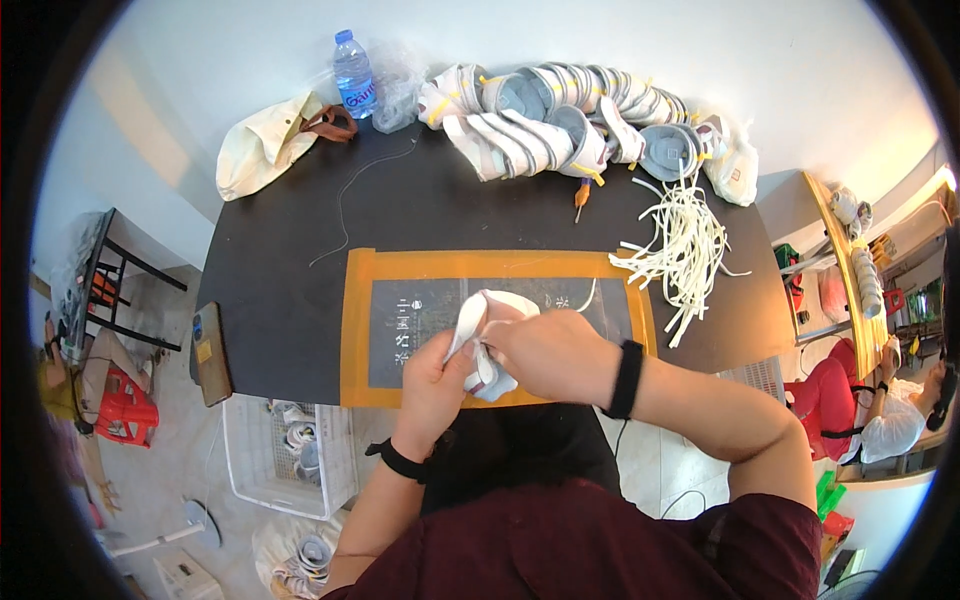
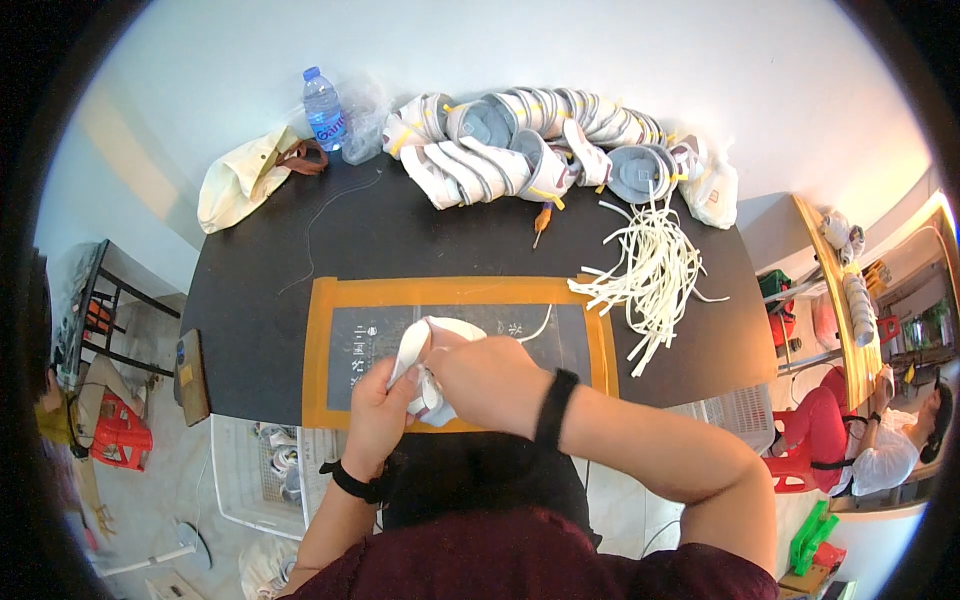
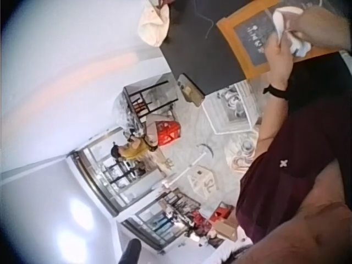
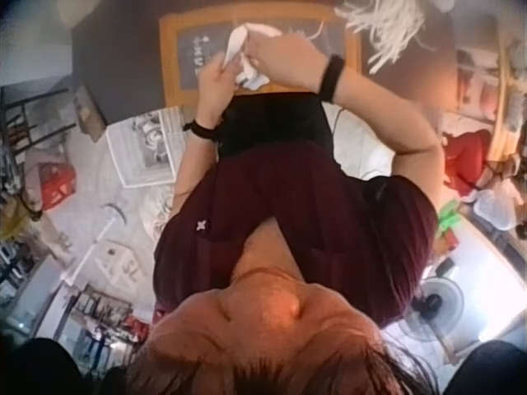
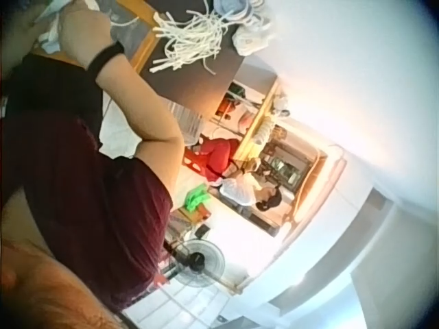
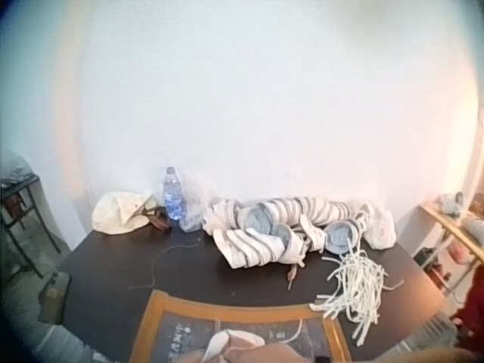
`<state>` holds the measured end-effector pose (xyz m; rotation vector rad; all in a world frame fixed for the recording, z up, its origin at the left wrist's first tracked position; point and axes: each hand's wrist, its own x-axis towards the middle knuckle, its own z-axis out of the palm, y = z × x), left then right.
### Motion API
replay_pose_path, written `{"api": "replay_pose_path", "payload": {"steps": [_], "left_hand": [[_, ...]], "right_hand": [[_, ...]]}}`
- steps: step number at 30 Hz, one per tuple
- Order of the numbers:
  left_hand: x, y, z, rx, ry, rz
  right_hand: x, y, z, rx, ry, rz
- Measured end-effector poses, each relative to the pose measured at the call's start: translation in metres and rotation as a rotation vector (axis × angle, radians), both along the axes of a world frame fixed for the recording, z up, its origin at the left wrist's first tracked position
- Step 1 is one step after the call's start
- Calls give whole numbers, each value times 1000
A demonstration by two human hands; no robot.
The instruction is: Assembling components of a shoe upper by hand in a workshop environment.
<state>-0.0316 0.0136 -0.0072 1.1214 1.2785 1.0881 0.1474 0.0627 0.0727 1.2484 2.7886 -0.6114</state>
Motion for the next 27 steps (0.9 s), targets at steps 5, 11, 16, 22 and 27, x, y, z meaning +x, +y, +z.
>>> {"api": "replay_pose_path", "payload": {"steps": [5,11,16,22,27], "left_hand": [[-7,-6,4,-24,-245,31],[9,-17,46,854,571,-298],[13,-38,82,1257,1019,-382],[-4,-55,83,1363,1217,-316],[-11,-61,75,1496,1124,-306]], "right_hand": [[45,-34,47,-62,83,-76],[38,-26,70,146,653,-96],[28,-29,39,76,531,108],[52,-57,46,117,449,55],[50,-70,32,-87,532,43]]}}
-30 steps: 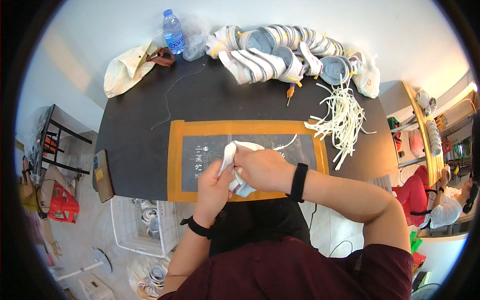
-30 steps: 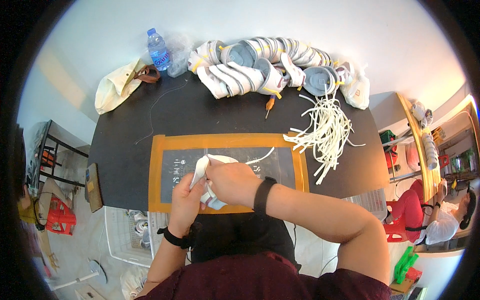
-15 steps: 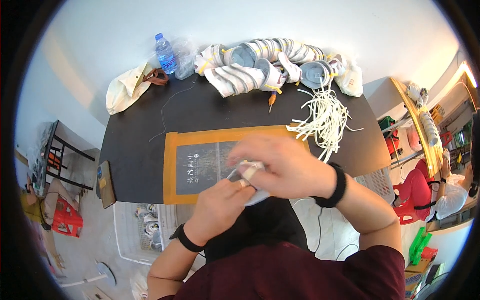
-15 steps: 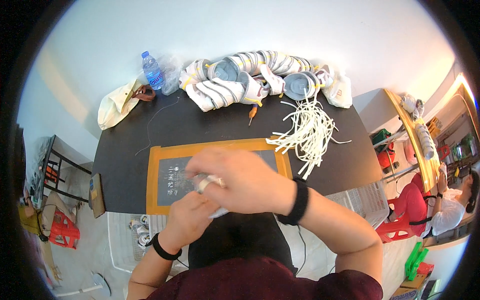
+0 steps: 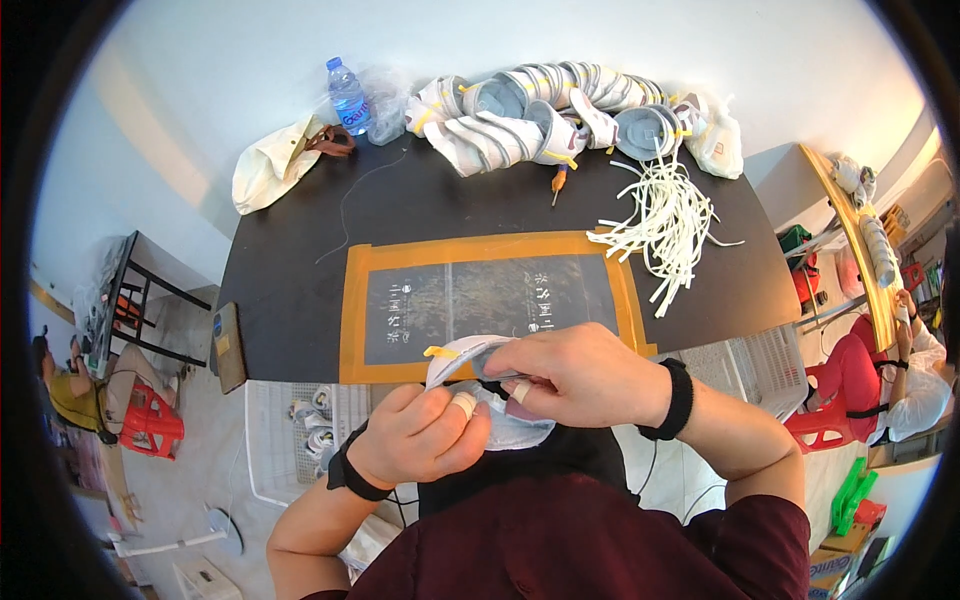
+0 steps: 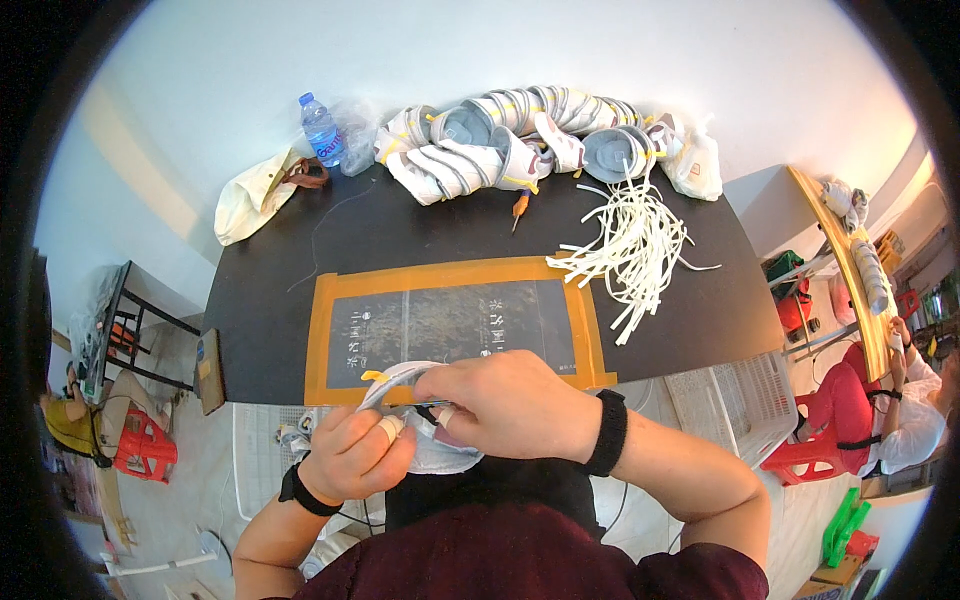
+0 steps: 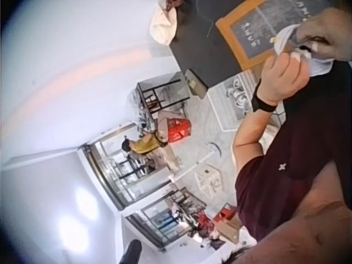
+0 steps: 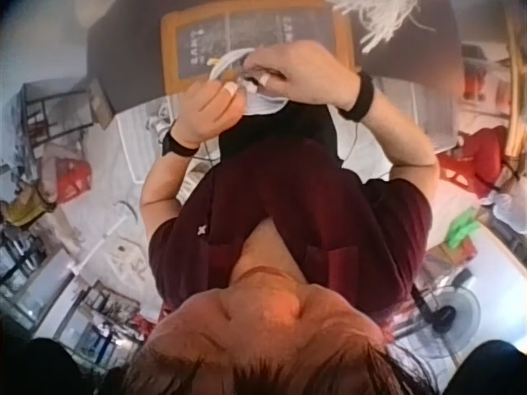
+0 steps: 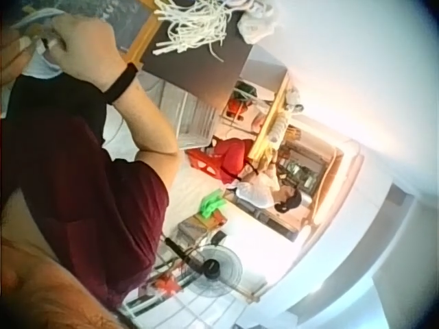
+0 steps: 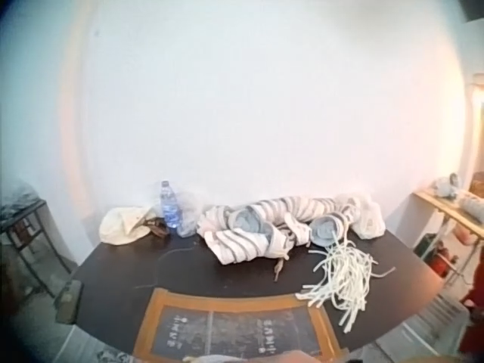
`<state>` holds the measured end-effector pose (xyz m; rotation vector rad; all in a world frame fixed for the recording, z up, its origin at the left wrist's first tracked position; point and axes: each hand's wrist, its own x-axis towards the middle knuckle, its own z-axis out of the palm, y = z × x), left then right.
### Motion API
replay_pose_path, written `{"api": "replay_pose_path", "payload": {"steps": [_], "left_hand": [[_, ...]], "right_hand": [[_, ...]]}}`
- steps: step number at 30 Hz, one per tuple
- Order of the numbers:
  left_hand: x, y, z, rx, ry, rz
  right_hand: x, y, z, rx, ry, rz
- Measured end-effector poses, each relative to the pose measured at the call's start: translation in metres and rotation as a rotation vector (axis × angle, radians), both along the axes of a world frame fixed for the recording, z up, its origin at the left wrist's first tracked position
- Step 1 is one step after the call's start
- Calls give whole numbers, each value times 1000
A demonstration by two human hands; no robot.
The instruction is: Assembling components of a shoe upper by hand in a workshop environment.
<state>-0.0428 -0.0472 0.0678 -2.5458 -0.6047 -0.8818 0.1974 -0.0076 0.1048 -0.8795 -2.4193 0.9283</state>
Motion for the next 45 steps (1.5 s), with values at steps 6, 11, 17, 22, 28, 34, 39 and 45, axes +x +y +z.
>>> {"api": "replay_pose_path", "payload": {"steps": [6,11,17,22,28,34,39,45], "left_hand": [[3,2,4,14,21,23],[5,2,2,-22,58,20],[9,-2,6,-148,141,-23],[5,-5,10,-192,198,-57],[3,-3,19,-135,232,-29],[4,-12,15,-102,193,-25],[2,-11,15,-127,183,-6],[-6,-12,8,-234,47,82]], "right_hand": [[0,-4,-1,41,27,28],[-11,-14,-15,343,-96,-23],[-5,20,-29,30,354,-283],[7,53,-9,-201,474,-491],[5,50,-17,-167,356,-429],[-5,37,-24,-239,216,-227],[-7,37,-29,-254,255,-216],[13,20,-36,-324,472,-434]]}}
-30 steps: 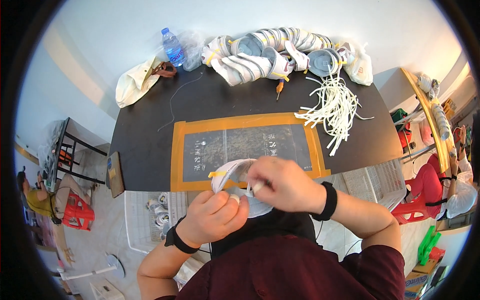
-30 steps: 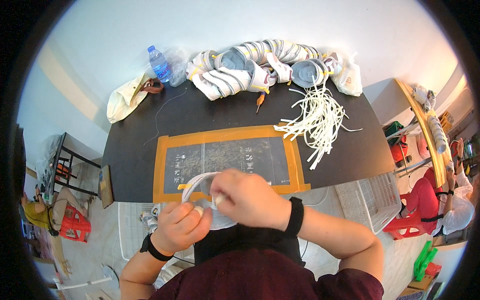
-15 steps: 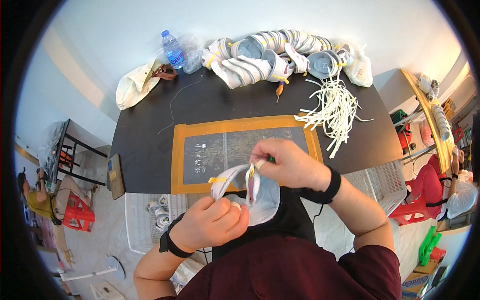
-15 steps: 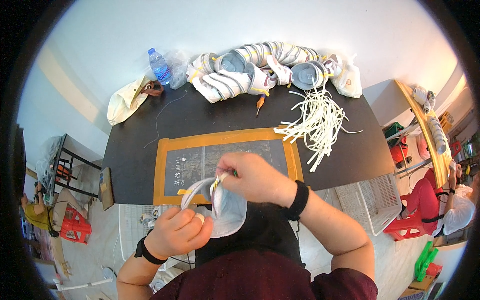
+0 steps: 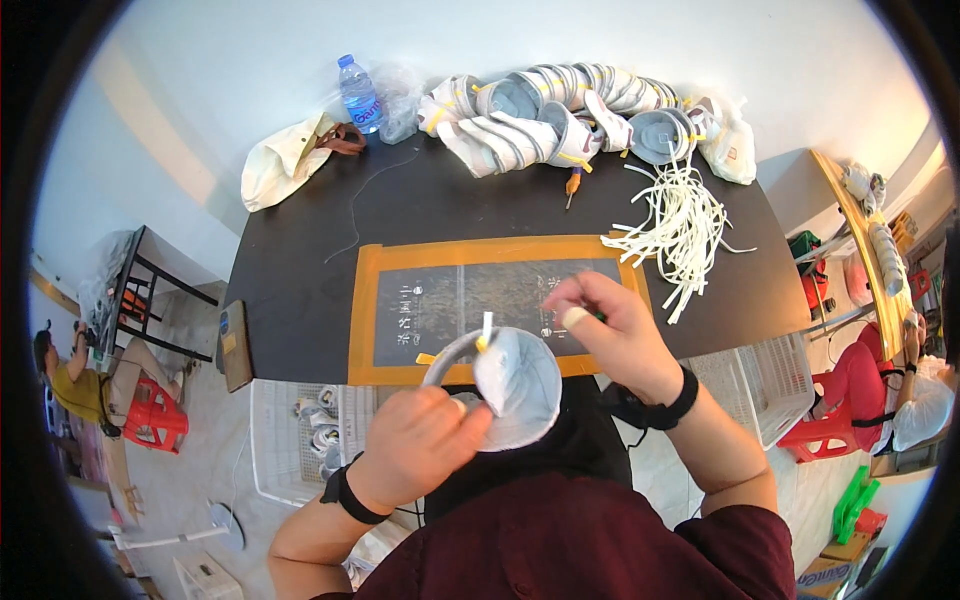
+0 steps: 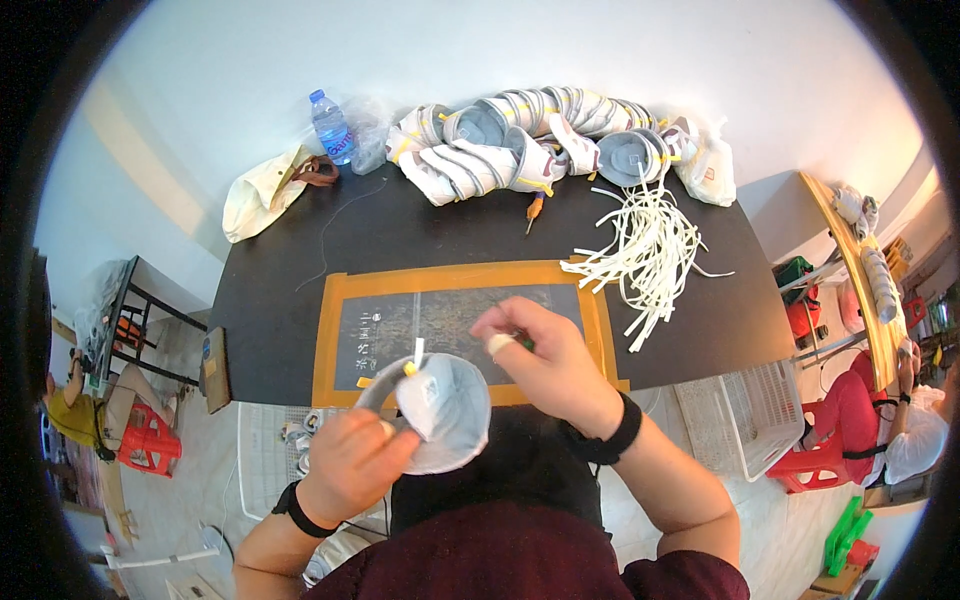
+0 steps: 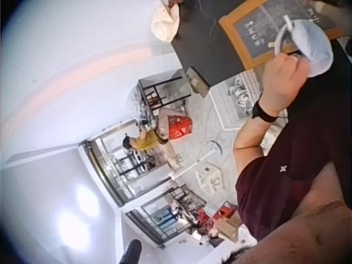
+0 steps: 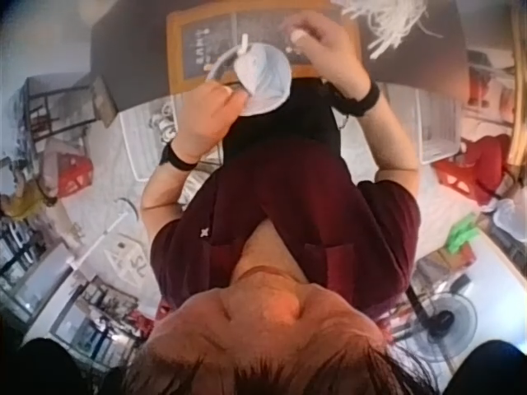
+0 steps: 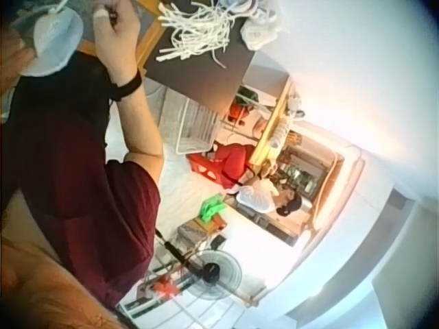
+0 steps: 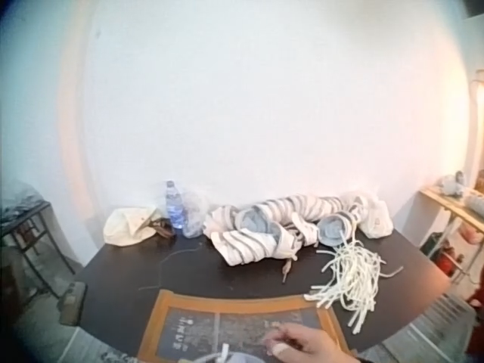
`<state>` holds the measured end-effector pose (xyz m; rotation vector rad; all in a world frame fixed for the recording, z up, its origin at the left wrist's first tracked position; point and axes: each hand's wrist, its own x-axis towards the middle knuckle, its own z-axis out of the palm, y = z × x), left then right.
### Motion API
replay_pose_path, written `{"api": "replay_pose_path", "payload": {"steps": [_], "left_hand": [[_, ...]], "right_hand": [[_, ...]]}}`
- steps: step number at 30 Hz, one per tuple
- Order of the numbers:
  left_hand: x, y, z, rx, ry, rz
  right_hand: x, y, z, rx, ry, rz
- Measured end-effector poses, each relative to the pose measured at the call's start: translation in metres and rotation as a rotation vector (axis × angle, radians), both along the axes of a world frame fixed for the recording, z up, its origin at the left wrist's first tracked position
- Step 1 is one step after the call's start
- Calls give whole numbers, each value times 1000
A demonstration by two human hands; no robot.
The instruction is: Assembling components of a shoe upper by hand in a workshop environment.
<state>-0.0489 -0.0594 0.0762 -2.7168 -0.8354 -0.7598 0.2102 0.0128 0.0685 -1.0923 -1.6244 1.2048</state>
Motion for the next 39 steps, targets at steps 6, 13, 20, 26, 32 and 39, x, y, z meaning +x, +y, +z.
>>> {"api": "replay_pose_path", "payload": {"steps": [6,13,20,26,32,39], "left_hand": [[-10,6,-37,-1412,-1294,168],[3,3,-45,-1841,-1518,97],[-5,-2,-61,-1733,-1382,116],[-14,1,-47,-1674,-1582,211],[-10,3,-49,-1703,-1717,-28],[-3,8,-48,-1655,-1705,15]], "right_hand": [[-9,-30,-10,135,28,232],[-31,-39,-17,439,-207,163],[-42,-44,-33,352,-235,94],[-15,-22,-7,286,-209,147],[-16,-24,-30,134,-98,162],[-28,-30,-22,-100,173,157]]}}
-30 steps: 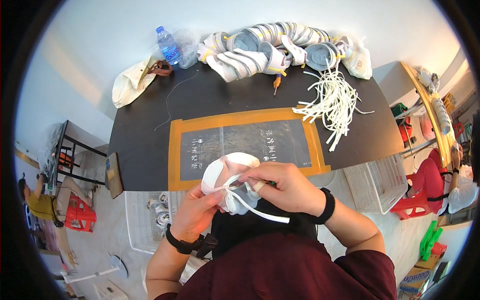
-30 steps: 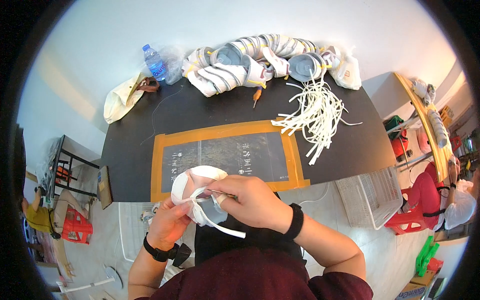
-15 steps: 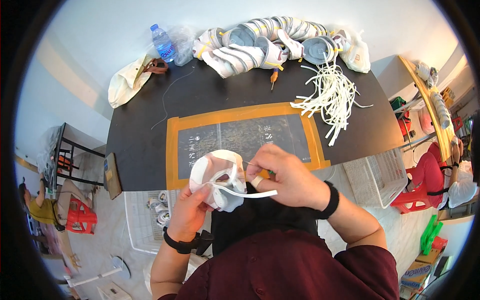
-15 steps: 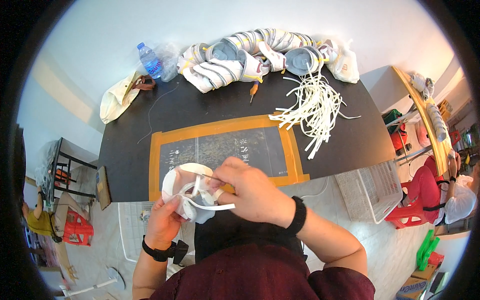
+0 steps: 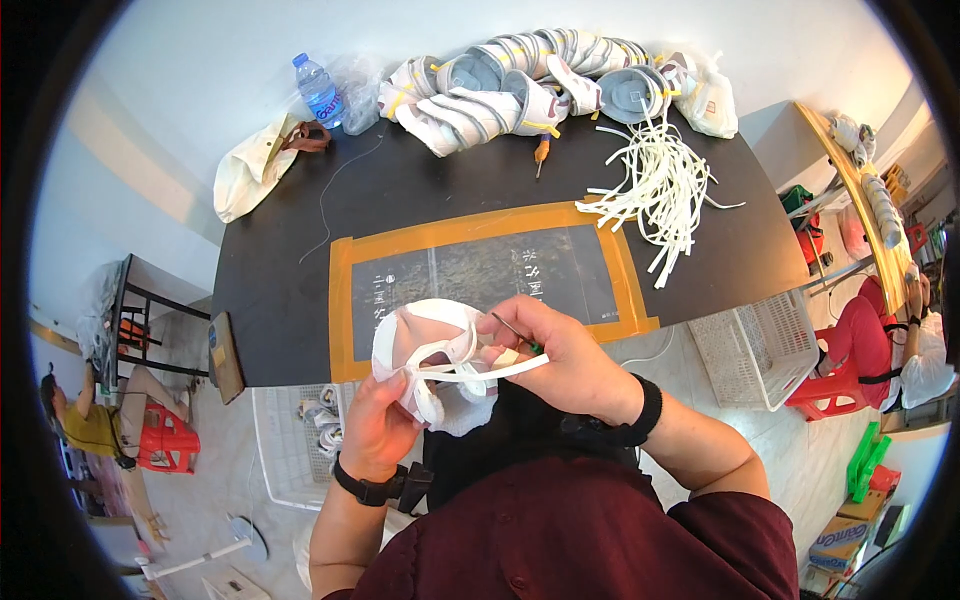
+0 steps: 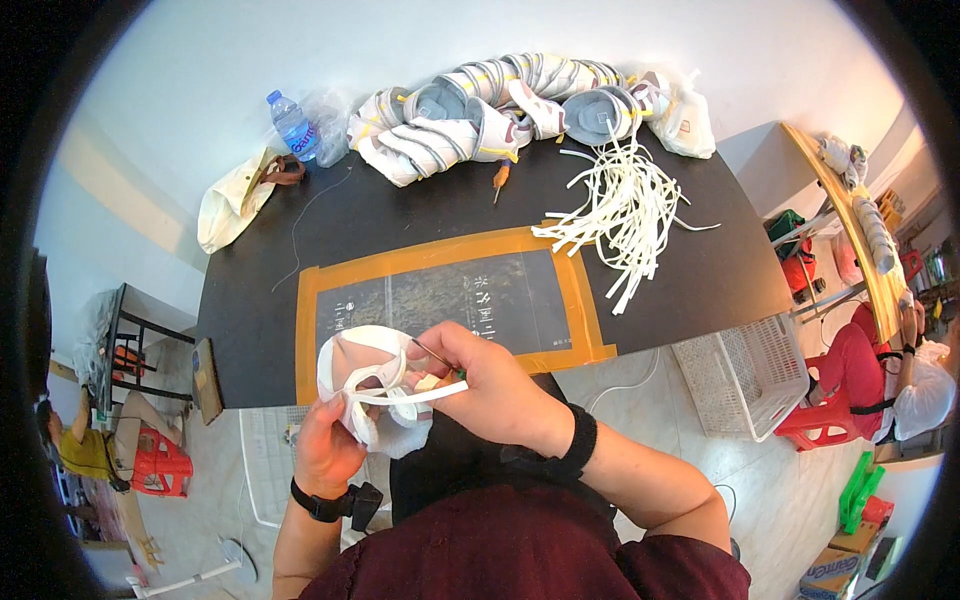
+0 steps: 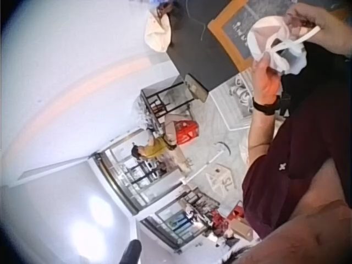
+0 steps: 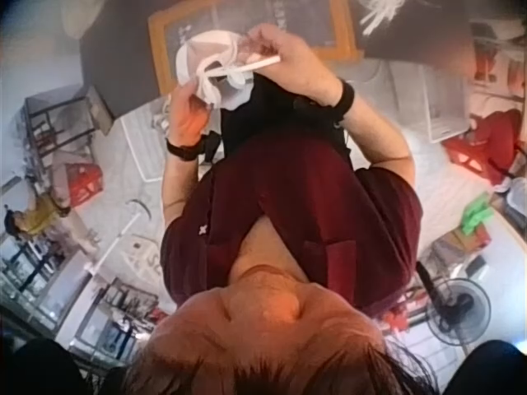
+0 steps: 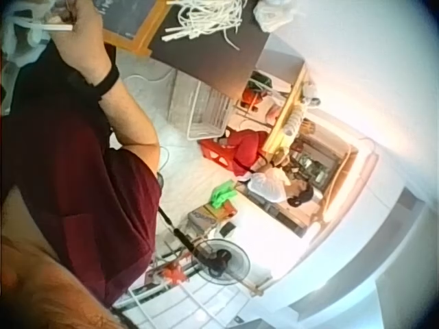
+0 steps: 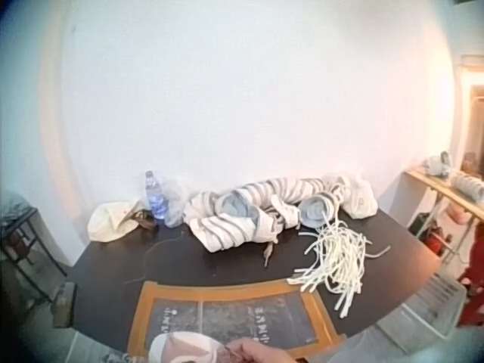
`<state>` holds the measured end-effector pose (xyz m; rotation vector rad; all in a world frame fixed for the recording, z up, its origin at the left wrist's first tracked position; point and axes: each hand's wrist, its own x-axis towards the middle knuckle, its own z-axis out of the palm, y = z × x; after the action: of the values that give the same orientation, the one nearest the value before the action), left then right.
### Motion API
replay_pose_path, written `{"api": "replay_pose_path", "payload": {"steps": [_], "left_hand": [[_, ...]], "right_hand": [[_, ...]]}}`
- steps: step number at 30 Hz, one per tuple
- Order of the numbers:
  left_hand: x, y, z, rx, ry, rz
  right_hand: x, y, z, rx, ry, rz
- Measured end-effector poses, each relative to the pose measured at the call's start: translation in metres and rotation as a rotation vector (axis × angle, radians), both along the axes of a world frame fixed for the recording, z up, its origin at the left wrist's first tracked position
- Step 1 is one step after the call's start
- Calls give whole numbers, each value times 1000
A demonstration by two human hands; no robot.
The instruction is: Assembling components of a shoe upper by hand in a workshop environment.
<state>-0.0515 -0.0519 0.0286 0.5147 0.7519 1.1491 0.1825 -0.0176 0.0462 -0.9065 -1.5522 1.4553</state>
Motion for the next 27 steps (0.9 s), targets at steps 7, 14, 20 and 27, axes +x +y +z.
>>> {"api": "replay_pose_path", "payload": {"steps": [7,14,20,27], "left_hand": [[-7,3,-16,-80,-108,-95],[6,2,-5,-43,56,-56],[3,3,-8,-56,-45,-95],[17,4,-5,-147,-120,-78]], "right_hand": [[5,0,-6,79,-35,-58],[9,0,-5,-37,42,4],[14,-8,-4,271,-186,-120],[20,-16,-18,667,-466,-265]]}}
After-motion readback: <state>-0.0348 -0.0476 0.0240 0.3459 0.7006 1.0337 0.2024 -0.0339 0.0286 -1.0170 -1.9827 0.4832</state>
